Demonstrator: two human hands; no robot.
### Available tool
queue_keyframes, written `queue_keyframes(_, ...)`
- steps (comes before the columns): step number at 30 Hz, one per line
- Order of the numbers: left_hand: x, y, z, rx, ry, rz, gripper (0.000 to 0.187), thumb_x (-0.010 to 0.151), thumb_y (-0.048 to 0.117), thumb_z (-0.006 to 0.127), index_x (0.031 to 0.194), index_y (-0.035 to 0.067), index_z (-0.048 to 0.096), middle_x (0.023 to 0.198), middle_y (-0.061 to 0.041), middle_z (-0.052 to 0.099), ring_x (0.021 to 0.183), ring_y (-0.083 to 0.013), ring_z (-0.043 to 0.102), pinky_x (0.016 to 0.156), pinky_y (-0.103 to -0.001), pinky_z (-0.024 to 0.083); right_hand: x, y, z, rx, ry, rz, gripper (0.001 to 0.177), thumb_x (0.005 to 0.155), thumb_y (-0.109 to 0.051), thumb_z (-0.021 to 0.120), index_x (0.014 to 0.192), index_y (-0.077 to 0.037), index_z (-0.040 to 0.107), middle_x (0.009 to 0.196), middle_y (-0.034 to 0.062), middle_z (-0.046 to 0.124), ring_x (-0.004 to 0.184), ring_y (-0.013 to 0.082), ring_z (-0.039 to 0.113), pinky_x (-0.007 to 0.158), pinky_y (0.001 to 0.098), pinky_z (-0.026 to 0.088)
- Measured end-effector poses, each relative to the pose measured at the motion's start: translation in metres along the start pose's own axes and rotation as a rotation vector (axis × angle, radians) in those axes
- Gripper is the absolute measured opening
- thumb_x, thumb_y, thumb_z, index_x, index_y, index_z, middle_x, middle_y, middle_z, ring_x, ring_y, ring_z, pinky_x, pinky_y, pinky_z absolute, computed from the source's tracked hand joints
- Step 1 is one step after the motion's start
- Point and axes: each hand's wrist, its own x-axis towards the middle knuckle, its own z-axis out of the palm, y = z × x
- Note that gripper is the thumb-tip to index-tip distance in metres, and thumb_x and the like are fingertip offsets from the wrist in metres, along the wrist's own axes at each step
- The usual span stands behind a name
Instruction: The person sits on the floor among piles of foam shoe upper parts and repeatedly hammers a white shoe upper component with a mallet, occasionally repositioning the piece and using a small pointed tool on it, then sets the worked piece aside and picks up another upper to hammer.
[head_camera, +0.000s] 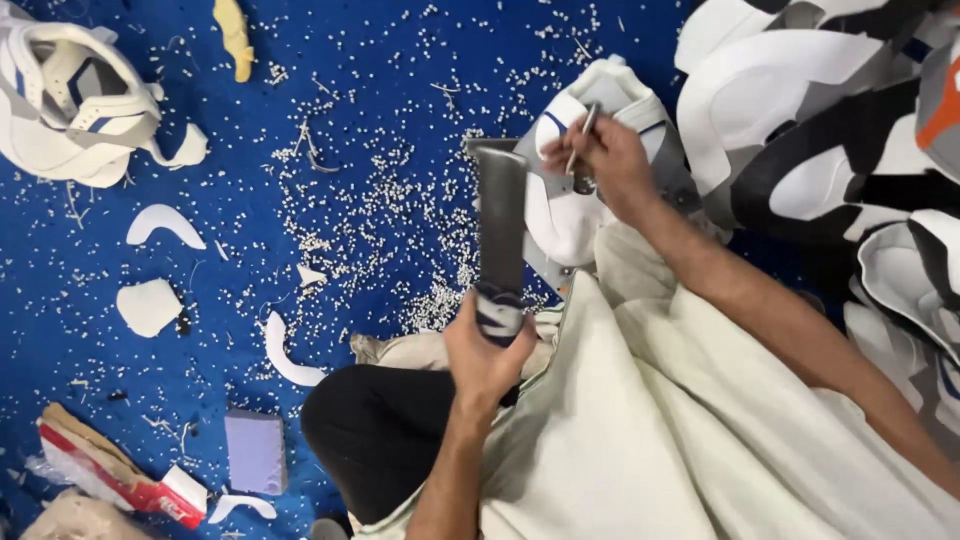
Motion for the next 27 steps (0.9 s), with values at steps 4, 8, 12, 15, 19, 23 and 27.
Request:
queue_keyframes(4,-0.014,0.055,-0.031,0.015,0.091,0.229,0.042,0.070,0.023,0.087,0.093,0.002,0.059,0.068,-0.003,0.061,0.057,-0.0122,0.058,0.056,-0.028,0.050,0.014,-0.001,-0.003,0.042,-0.018,0.049,0.009,0.107,-0.001,0.050,0.105,-0.002,0.059,0.113,0.0135,0.074,0.101,0.0194,0.075,0.090,0.0331,0.062)
queue_keyframes(8,-0.019,0.097,-0.036,-0.243,0.211,0.526,0.044,0.067,0.024,0.084,0.094,0.004,0.055,0.071,-0.003,0.055,0.053,-0.0150,0.054,0.052,-0.027,0.048,0.003,0.009,-0.001,-0.246,-0.043,-0.049,0.007,0.104,0.004,0.053,0.102,0.001,0.059,0.115,0.0139,0.075,0.104,0.0188,0.075,0.089,0.0324,0.061)
queue_keyframes(12,0.002,0.024,-0.001,-0.287,0.105,0.631,0.031,0.080,0.017,0.075,0.096,0.006,0.051,0.082,-0.007,0.056,0.066,-0.0258,0.055,0.064,-0.033,0.047,-0.013,-0.014,0.014,-0.582,-0.059,-0.283,0.016,0.098,0.010,0.053,0.106,0.002,0.064,0.112,0.0146,0.077,0.103,0.0192,0.075,0.088,0.0335,0.060)
queue_keyframes(15,0.023,-0.021,0.026,0.245,-0.019,0.146,0.038,0.073,0.021,0.088,0.095,0.003,0.063,0.076,-0.006,0.066,0.064,-0.0166,0.071,0.063,-0.032,0.052,-0.014,-0.014,0.006,-0.840,-0.115,-0.406,0.031,0.089,0.010,0.058,0.117,0.004,0.069,0.107,0.0184,0.075,0.099,0.0254,0.072,0.083,0.0369,0.059)
queue_keyframes(19,0.006,0.005,0.012,0.014,-0.024,0.037,0.032,0.075,0.020,0.084,0.094,0.003,0.065,0.076,-0.002,0.072,0.066,-0.0140,0.072,0.063,-0.028,0.057,0.011,0.021,-0.013,-0.412,-0.011,-0.221,0.018,0.096,0.005,0.056,0.111,0.002,0.064,0.104,0.0166,0.076,0.096,0.0246,0.072,0.082,0.0364,0.059)
queue_keyframes(23,-0.006,0.066,-0.019,-0.144,0.113,0.338,0.038,0.075,0.020,0.085,0.096,0.004,0.058,0.076,-0.004,0.064,0.060,-0.0155,0.060,0.057,-0.026,0.051,0.023,0.005,-0.007,-0.063,0.029,-0.045,0.007,0.104,0.000,0.053,0.107,0.000,0.060,0.110,0.0109,0.076,0.101,0.0183,0.076,0.089,0.0336,0.062)
queue_keyframes(27,0.005,0.021,0.006,-0.511,0.135,0.547,0.037,0.079,0.020,0.082,0.100,0.007,0.055,0.084,-0.003,0.060,0.067,-0.0158,0.058,0.057,-0.022,0.047,-0.001,-0.020,0.010,-0.527,0.000,-0.287,0.012,0.102,-0.001,0.058,0.111,0.003,0.064,0.111,0.0141,0.076,0.104,0.0209,0.075,0.088,0.0346,0.061)
